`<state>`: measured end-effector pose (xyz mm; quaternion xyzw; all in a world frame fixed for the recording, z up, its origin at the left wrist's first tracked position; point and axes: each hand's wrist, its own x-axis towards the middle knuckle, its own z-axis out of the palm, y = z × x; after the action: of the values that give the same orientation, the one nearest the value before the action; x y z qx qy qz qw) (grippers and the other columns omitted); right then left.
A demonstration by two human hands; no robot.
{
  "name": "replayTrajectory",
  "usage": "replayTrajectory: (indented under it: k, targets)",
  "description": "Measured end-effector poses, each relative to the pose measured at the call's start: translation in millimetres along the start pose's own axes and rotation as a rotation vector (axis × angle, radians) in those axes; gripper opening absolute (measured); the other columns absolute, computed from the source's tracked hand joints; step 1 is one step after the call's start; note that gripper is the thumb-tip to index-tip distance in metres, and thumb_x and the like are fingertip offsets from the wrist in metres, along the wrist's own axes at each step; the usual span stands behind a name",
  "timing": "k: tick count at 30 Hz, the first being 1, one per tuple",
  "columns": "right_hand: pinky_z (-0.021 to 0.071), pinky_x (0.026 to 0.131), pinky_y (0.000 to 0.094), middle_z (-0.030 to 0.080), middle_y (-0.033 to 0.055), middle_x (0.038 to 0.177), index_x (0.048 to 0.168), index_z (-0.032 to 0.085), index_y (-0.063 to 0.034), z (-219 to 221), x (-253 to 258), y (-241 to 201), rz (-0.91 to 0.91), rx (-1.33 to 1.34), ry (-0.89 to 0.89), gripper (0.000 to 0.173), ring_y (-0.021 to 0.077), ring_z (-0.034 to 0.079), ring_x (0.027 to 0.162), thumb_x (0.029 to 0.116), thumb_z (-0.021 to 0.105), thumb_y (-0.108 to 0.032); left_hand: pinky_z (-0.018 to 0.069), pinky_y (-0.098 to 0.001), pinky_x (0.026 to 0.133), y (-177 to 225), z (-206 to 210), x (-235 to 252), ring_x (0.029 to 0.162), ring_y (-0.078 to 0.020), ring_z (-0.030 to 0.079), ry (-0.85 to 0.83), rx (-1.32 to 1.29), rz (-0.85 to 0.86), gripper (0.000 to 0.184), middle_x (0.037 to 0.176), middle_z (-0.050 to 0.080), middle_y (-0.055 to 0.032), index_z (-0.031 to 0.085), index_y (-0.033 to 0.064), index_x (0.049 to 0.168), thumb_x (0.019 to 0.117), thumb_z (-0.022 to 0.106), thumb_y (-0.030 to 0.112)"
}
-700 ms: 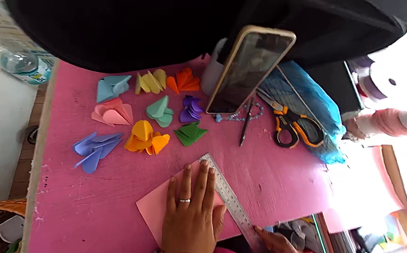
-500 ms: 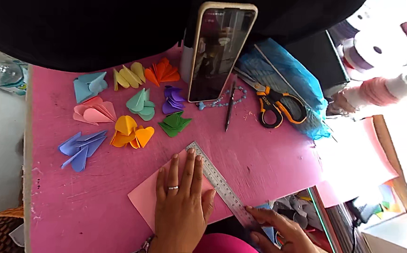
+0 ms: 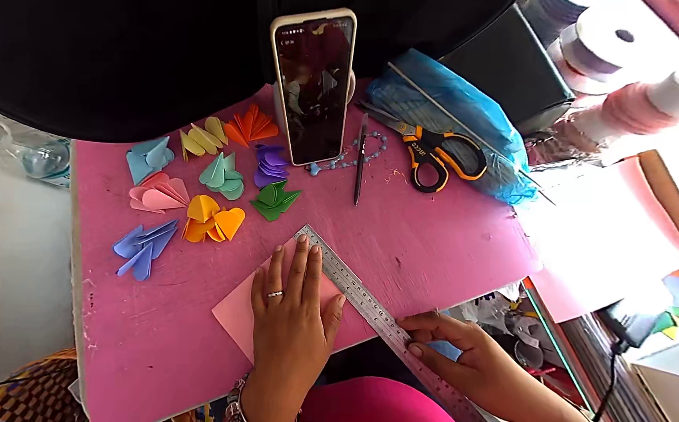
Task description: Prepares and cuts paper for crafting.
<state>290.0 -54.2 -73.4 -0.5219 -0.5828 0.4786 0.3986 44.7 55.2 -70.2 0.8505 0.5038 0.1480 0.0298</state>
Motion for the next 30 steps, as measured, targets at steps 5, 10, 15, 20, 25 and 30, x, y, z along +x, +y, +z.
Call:
replayTrajectory:
  k: [5, 10, 15, 20, 25, 30]
  targets:
    - [0.0569, 0.082, 0.0158, 0.072, -0.0035, 0.091, 0.123, 0.068, -0.0095, -0.9, 0.3, -0.7, 0.002, -0.001, -0.009, 0.026, -0.0011, 0.067, 0.085, 0.0986, 0.065, -0.016, 0.0309, -0.0627, 0.112, -0.1, -0.4, 0.3, 0.145, -0.0411, 0.042, -0.006, -0.007, -0.005, 0.071, 0.157, 0.049, -0.0087, 0.051, 0.013, 0.151, 0.1027, 0.03, 0.061]
    - [0.0571, 0.081, 0.0157, 0.072, -0.0035, 0.09, 0.123, 0.069, -0.0098, -1.3, 0.6, 0.4, -0.005, 0.001, -0.011, 0.026, -0.0013, 0.067, 0.084, 0.0983, 0.065, -0.016, 0.0308, -0.0618, 0.112, -0.5, -0.2, 0.1, 0.145, -0.0412, 0.042, -0.002, -0.005, -0.007, 0.071, 0.157, 0.048, -0.0083, 0.051, 0.0129, 0.151, 0.1026, 0.03, 0.06]
    - [0.057, 0.08, 0.0154, 0.072, -0.0036, 0.09, 0.123, 0.069, -0.009, -2.3, 1.0, 0.1, -0.01, -0.002, -0.015, 0.026, -0.0013, 0.067, 0.083, 0.0981, 0.065, -0.015, 0.0305, -0.0617, 0.113, -0.6, -0.1, 0.0, 0.145, -0.0414, 0.041, -0.003, -0.003, -0.002, 0.071, 0.157, 0.048, -0.0085, 0.05, 0.0127, 0.152, 0.1026, 0.031, 0.06]
    - [0.0573, 0.081, 0.0154, 0.072, -0.0033, 0.091, 0.122, 0.069, -0.0089, -2.6, 1.2, -0.7, -0.003, 0.009, -0.011, 0.026, -0.0013, 0.068, 0.085, 0.0978, 0.065, -0.015, 0.0313, -0.0619, 0.112, -0.8, 0.0, 0.4, 0.145, -0.0417, 0.042, -0.001, -0.001, -0.002, 0.071, 0.157, 0.049, -0.0084, 0.051, 0.013, 0.152, 0.1023, 0.031, 0.061]
    - [0.0573, 0.081, 0.0156, 0.072, -0.004, 0.092, 0.123, 0.069, -0.0099, -2.8, 0.7, 1.2, -0.002, 0.031, -0.017, 0.026, -0.0009, 0.068, 0.084, 0.0985, 0.065, -0.015, 0.0311, -0.0616, 0.112, -0.6, 0.0, 0.2, 0.145, -0.0405, 0.041, -0.009, 0.006, -0.005, 0.071, 0.158, 0.048, -0.0081, 0.05, 0.0138, 0.152, 0.1024, 0.03, 0.061]
    - [0.0571, 0.081, 0.0152, 0.072, -0.0035, 0.092, 0.122, 0.069, -0.0096, -2.0, 0.5, 0.1, 0.002, -0.004, -0.006, 0.025, -0.0012, 0.068, 0.084, 0.0981, 0.064, -0.015, 0.0308, -0.062, 0.112, -1.0, 0.3, -0.1, 0.145, -0.0411, 0.041, -0.006, 0.004, -0.006, 0.071, 0.158, 0.048, -0.0077, 0.05, 0.0142, 0.152, 0.1024, 0.03, 0.061]
